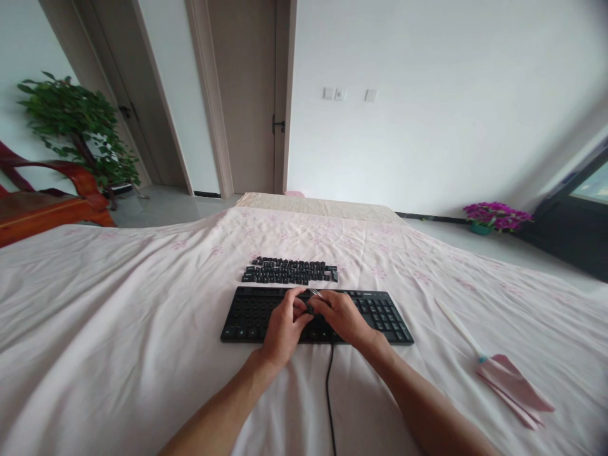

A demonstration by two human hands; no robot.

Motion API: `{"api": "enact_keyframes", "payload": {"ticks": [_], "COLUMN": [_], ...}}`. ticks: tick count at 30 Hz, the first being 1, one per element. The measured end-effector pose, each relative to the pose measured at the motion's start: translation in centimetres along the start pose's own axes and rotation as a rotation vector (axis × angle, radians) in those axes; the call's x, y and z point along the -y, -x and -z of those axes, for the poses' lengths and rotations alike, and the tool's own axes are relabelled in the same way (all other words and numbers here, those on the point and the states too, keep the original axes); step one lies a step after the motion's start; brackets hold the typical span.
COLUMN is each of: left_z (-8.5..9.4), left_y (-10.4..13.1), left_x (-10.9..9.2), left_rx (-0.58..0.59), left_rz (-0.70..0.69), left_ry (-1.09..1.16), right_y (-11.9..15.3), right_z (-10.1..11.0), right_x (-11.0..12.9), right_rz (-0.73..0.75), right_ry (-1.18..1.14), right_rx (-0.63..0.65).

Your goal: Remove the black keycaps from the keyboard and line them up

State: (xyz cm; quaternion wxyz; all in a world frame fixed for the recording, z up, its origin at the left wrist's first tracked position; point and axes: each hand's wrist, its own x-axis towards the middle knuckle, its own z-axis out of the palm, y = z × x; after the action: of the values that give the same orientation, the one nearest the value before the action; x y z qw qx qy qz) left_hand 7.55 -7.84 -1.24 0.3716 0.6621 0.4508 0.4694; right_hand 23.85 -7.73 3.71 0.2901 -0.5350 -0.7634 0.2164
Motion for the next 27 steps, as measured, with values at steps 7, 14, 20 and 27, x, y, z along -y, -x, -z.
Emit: {"api": "enact_keyframes", "payload": {"ticks": [7,14,20,27], "left_z": [0.0,0.0,0.2,0.3], "left_y": [0.1,-0.1,-0.2,-0.1], "left_x": [-0.3,-0.7,-0.1,-0.1], "left_rx": [0.0,-0.002,-0.005,0.031], "left_rz": [0.012,0.034,0.029,-0.012], "left_ry": [-0.005,-0.006,-0.017,-0.071], "right_y": [-0.7,-1.2,-4.8,-7.0], "right_z": [-0.1,0.6,1.2,0.1], "right_x": [0.5,0.3,-3.0,-4.4], "right_rz": [-0.052,0.025,-0.23,-0.297], "right_ry": [0.161,0.287,0.267,0.385], "right_rx": [0.074,0.087,-0.049,-0.046]}}
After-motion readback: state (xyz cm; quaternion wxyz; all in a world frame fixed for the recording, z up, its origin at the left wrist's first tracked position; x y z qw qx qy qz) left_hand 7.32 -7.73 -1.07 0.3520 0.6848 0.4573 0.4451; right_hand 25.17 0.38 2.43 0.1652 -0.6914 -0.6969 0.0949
